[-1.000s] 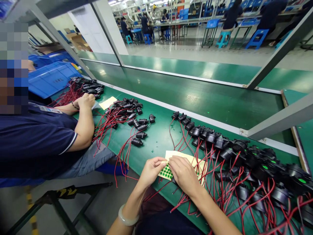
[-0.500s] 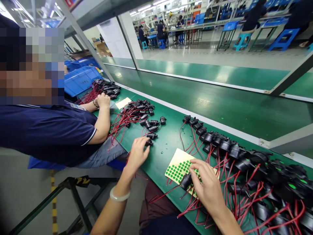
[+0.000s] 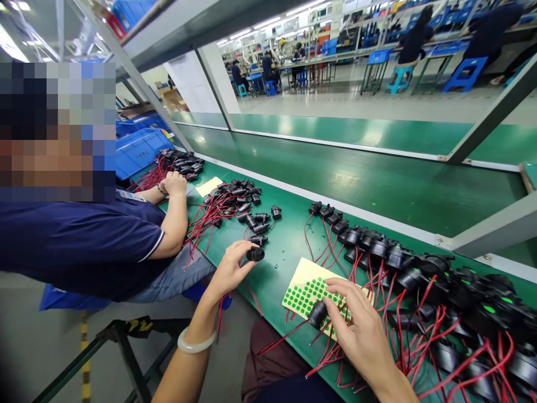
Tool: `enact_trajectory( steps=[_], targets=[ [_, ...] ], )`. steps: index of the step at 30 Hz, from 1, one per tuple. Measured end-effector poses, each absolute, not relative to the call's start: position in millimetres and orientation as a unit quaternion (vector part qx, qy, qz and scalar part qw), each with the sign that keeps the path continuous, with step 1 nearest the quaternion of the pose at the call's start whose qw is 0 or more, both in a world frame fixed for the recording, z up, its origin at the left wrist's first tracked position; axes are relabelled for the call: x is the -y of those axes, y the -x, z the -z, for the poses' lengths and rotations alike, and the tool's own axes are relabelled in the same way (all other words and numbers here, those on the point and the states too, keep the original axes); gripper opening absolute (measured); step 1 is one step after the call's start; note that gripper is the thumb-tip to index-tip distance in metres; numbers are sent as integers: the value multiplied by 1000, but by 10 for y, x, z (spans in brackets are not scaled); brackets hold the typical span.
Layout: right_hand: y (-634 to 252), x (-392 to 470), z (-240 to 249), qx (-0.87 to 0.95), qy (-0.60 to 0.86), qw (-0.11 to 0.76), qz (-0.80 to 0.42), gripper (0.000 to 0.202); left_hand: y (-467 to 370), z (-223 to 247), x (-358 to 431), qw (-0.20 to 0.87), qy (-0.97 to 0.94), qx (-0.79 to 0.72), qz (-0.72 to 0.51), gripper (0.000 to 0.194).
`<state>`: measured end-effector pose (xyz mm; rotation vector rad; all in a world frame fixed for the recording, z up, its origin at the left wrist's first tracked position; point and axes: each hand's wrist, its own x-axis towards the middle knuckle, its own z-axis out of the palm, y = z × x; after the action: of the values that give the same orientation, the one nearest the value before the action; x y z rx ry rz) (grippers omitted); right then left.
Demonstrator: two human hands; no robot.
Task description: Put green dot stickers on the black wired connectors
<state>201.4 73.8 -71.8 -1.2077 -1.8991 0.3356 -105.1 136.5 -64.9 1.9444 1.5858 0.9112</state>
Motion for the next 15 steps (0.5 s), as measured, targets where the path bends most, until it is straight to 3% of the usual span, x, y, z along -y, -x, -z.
enact_trajectory(
  steps=[5, 10, 15],
  targets=[
    [-1945, -706, 594, 741, 495, 428, -149, 40, 731, 471, -1205, 329, -650, -519, -447, 34],
    [-1887, -610, 487, 719, 459, 481, -203, 60, 363, 302, -966, 507, -524, -359, -583, 34],
    [-1882, -452, 371, 719, 412, 512, -226, 70, 168, 155, -765, 516, -556, -300, -578, 28]
  ],
)
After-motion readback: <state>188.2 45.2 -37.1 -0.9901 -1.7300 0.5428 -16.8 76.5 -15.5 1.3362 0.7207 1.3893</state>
